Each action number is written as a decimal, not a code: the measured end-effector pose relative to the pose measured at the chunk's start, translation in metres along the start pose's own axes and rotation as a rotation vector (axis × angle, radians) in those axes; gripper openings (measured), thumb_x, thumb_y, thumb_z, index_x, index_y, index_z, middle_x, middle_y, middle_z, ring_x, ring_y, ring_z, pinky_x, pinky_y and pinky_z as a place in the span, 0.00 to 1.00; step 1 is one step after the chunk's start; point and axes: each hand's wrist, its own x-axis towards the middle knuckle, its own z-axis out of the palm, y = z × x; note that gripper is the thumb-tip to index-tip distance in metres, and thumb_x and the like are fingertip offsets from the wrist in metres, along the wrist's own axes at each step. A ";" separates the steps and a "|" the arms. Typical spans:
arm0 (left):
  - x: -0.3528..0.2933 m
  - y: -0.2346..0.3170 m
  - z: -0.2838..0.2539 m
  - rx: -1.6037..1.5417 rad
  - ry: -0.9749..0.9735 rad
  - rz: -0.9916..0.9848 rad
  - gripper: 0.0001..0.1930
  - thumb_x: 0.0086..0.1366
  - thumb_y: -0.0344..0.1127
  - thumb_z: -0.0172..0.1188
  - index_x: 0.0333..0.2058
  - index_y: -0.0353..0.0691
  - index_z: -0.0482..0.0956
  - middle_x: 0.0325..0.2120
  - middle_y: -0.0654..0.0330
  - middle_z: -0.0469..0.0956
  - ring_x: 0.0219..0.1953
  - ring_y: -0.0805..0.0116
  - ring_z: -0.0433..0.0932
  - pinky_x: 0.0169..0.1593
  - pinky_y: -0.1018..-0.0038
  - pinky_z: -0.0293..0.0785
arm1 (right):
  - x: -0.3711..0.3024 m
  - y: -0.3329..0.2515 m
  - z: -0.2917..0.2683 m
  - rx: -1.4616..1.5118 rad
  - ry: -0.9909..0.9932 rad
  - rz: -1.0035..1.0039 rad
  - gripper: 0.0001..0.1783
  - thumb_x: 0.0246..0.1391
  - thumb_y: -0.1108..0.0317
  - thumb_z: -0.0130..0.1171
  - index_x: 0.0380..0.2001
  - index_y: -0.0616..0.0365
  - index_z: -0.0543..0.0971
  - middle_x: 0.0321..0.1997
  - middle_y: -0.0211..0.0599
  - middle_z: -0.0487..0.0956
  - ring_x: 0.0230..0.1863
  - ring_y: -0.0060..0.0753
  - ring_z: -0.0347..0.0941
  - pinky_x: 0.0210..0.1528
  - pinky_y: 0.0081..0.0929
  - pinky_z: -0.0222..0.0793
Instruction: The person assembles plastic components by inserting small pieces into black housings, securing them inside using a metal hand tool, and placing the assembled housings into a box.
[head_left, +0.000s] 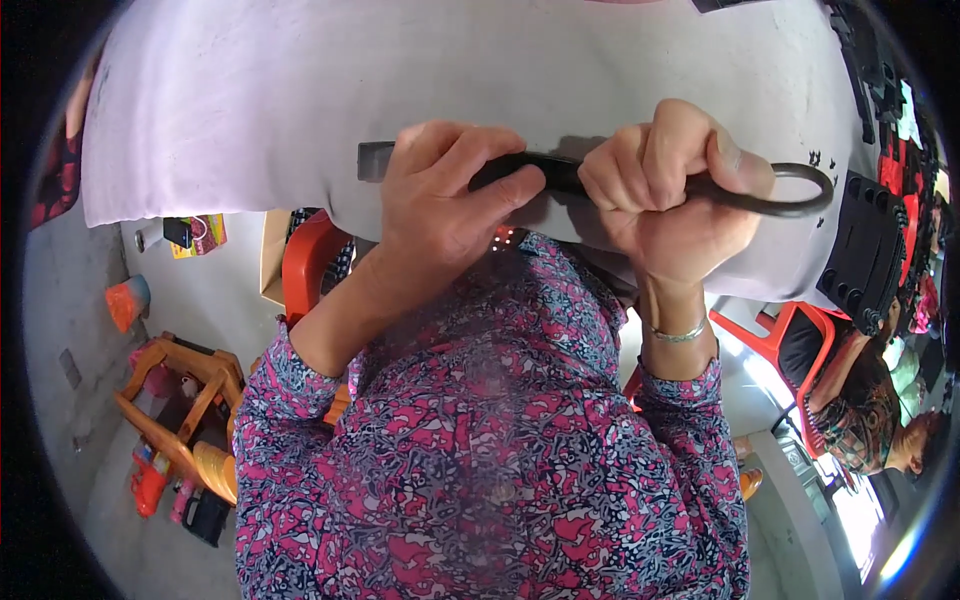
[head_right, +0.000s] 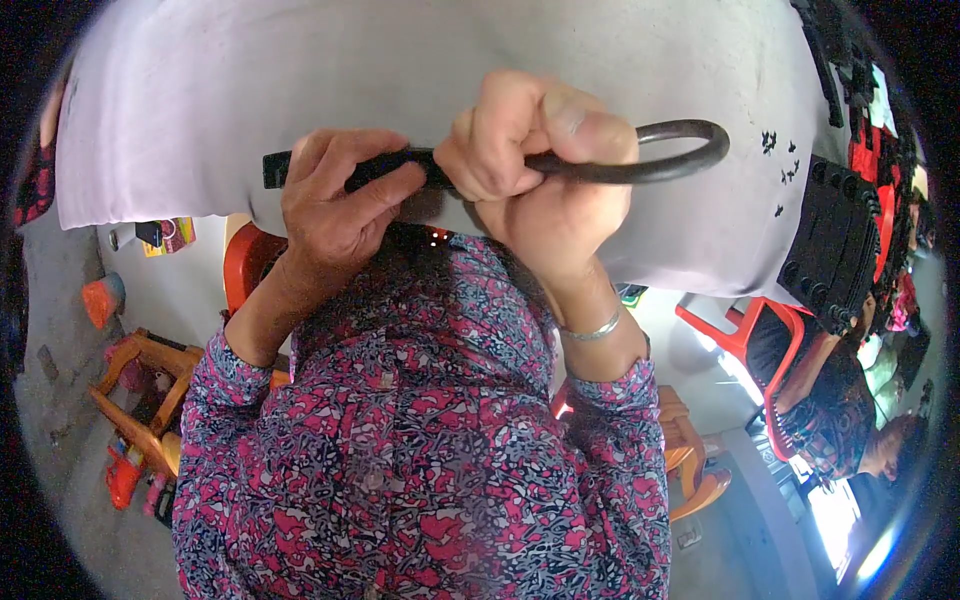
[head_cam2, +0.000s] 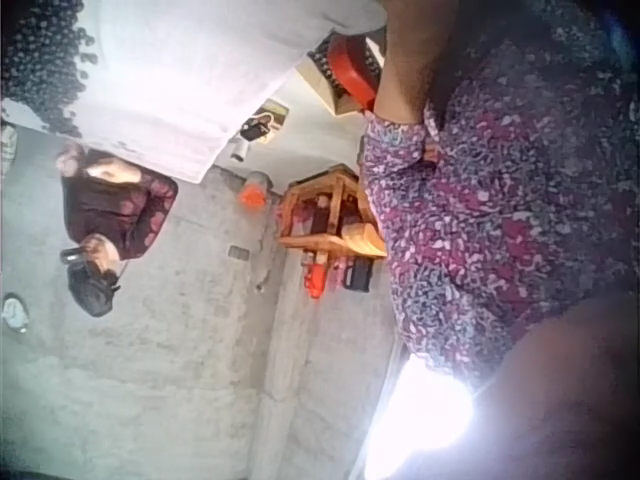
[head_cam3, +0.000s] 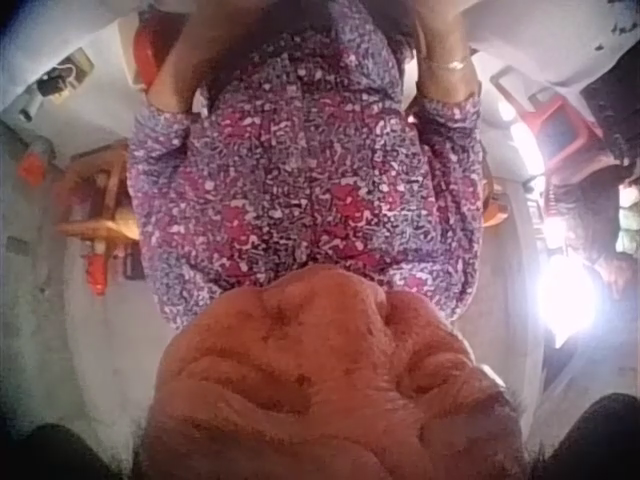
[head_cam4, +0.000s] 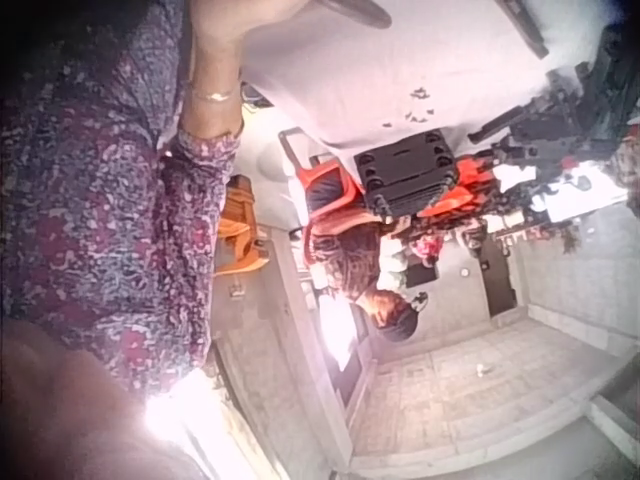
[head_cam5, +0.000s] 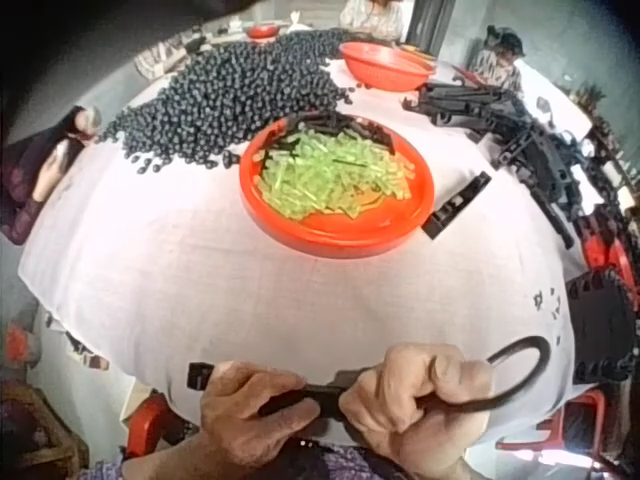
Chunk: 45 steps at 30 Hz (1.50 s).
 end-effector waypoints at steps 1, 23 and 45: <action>-0.001 -0.001 0.001 -0.003 0.000 -0.003 0.15 0.42 0.28 0.68 0.33 0.47 0.85 0.38 0.62 0.80 0.39 0.58 0.78 0.42 0.65 0.71 | -0.001 0.000 0.000 -0.001 0.002 0.003 0.26 0.59 0.47 0.40 0.16 0.55 0.62 0.12 0.22 0.54 0.14 0.19 0.40 0.18 0.24 0.38; -0.005 -0.001 0.005 -0.045 0.069 0.021 0.15 0.42 0.29 0.67 0.33 0.45 0.83 0.39 0.63 0.78 0.40 0.61 0.77 0.43 0.63 0.70 | -0.003 -0.010 -0.008 0.154 0.052 -0.036 0.23 0.59 0.50 0.42 0.17 0.55 0.62 0.12 0.24 0.54 0.14 0.21 0.41 0.19 0.26 0.39; -0.006 -0.003 0.009 0.009 0.081 0.045 0.16 0.40 0.29 0.65 0.33 0.47 0.82 0.38 0.68 0.78 0.39 0.66 0.77 0.42 0.67 0.69 | 0.002 -0.005 -0.004 0.169 0.093 -0.026 0.25 0.58 0.47 0.41 0.15 0.54 0.61 0.10 0.23 0.53 0.13 0.20 0.38 0.17 0.26 0.35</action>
